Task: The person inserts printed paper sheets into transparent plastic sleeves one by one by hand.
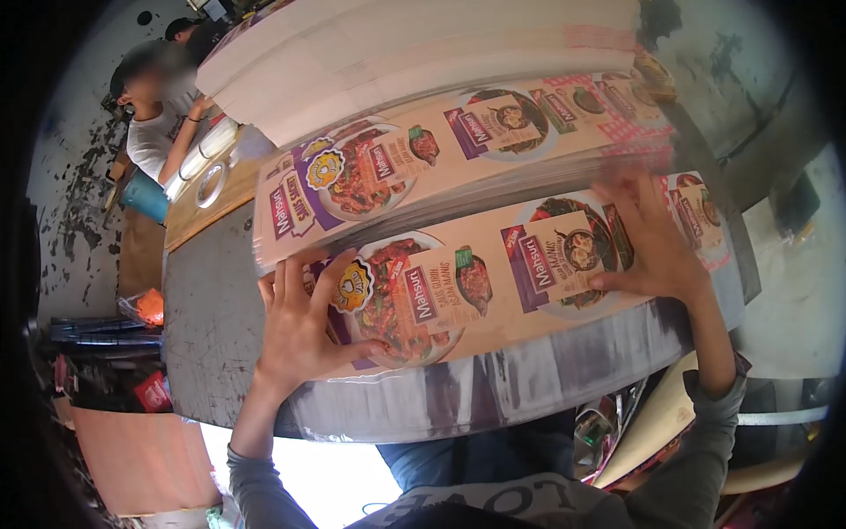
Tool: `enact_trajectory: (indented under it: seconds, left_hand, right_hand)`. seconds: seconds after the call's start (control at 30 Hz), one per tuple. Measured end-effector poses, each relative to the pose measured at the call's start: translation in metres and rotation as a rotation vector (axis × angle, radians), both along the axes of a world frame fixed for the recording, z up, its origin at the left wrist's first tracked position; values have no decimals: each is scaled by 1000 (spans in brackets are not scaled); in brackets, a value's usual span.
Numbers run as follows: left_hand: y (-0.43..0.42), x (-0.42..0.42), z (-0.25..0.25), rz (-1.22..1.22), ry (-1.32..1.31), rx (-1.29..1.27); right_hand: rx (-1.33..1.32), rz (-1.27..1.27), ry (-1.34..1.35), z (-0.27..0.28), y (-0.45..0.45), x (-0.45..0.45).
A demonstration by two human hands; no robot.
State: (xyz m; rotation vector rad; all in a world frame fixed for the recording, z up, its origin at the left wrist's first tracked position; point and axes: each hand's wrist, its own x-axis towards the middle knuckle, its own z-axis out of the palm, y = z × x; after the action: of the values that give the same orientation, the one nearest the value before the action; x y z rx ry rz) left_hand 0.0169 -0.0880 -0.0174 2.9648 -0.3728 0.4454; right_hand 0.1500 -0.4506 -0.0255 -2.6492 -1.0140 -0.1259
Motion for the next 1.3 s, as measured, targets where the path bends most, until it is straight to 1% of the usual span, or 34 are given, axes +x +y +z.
enact_trajectory:
  seconds: [0.17, 0.23, 0.37, 0.43, 0.57, 0.63, 0.67, 0.73, 0.77, 0.8, 0.83, 0.87, 0.93, 1.0, 1.07, 1.1, 1.23, 1.3]
  left_hand:
    - [-1, 1, -1, 19, 12, -56]
    - [0, 1, 0, 2, 35, -61]
    - [3, 1, -4, -8, 53, -61]
    - [5, 1, -7, -15, 49, -28]
    - [5, -2, -5, 0, 18, 6]
    - [5, -10, 0, 10, 83, -72]
    - [6, -14, 2, 16, 69, -69]
    - [8, -24, 5, -49, 177, -228]
    - [7, -29, 7, -71, 188, -230]
    - [5, -33, 4, -68, 191, -228]
    - [3, -36, 1, -56, 142, -148]
    - [1, -38, -2, -46, 95, -69]
    - [5, -36, -4, -23, 76, -84]
    - [10, -34, -8, 5, 51, -105]
    - [16, -26, -12, 13, 42, -212]
    - [18, -22, -13, 10, 31, -230]
    - [21, -19, -9, 27, 5, -160]
    - [22, -17, -9, 58, -18, -124]
  right_hand:
    - [35, 28, -24, -2, 0, 4]
    - [96, 85, -105, -5, -1, 7]
    - [87, 93, -56, -2, -2, 8]
    - [83, 41, 13, 2, 1, 6]
    - [62, 72, -49, 3, -10, 3]
    - [106, 79, 36, 8, -25, -4]
    - [108, 87, 22, 14, -36, -7]
    - [243, 133, 346, 24, -58, -18]
    - [244, 138, 345, 22, -63, -24]
    - [262, 44, 293, 18, -66, -30]
    - [281, -53, 243, 15, -68, -35]
    - [284, -58, 250, 10, -69, -36]
    - [65, -166, -20, -1, -70, -35]
    - [87, -166, -32, -3, -64, -31]
    - [195, -201, 45, 0, -54, -25]
    - [150, -181, -10, 1, -52, -21]
    - [132, -143, -12, -2, -46, -1]
    - [187, -121, -33, -6, -44, 4]
